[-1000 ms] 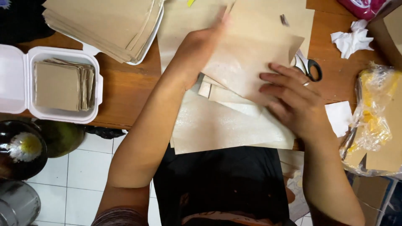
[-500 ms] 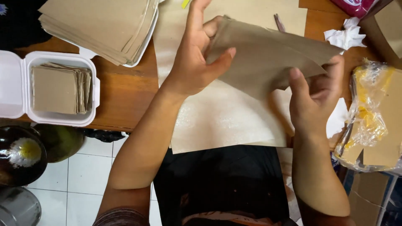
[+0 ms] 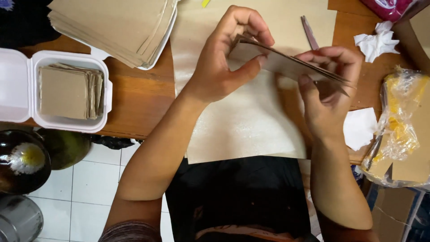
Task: Folding brown paper sheets and cutting them with scissors to create small pouches.
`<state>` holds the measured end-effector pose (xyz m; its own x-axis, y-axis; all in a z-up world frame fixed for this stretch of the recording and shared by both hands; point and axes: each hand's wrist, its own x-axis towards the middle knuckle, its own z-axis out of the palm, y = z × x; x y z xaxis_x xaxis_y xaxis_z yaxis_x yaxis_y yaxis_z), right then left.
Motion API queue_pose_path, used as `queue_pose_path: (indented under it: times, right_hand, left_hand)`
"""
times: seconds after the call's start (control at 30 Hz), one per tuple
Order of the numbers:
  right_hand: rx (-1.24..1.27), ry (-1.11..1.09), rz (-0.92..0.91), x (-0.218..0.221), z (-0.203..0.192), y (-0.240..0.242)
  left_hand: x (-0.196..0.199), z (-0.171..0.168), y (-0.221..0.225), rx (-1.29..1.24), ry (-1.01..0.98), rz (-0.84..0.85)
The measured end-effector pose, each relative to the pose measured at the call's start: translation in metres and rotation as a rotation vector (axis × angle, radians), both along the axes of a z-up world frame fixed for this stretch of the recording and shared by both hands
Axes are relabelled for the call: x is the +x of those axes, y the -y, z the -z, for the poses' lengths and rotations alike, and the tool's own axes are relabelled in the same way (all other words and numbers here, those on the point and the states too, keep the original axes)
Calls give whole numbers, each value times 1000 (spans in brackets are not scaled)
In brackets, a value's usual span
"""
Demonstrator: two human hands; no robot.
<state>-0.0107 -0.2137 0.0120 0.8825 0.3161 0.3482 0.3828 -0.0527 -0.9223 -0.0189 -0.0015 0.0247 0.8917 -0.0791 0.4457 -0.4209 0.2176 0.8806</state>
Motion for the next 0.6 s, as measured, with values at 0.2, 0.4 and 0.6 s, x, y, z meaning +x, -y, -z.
queue_pose_path:
  times: [0.2, 0.4, 0.6]
  right_hand:
    - [-6, 1, 112, 2, -1, 8]
    - [50, -38, 91, 8, 16, 14]
    - [17, -41, 18, 4, 9, 15]
  left_hand:
    - [3, 2, 1, 65, -53, 26]
    - [7, 10, 6, 232, -261, -36]
    - [11, 19, 11, 15, -290, 21]
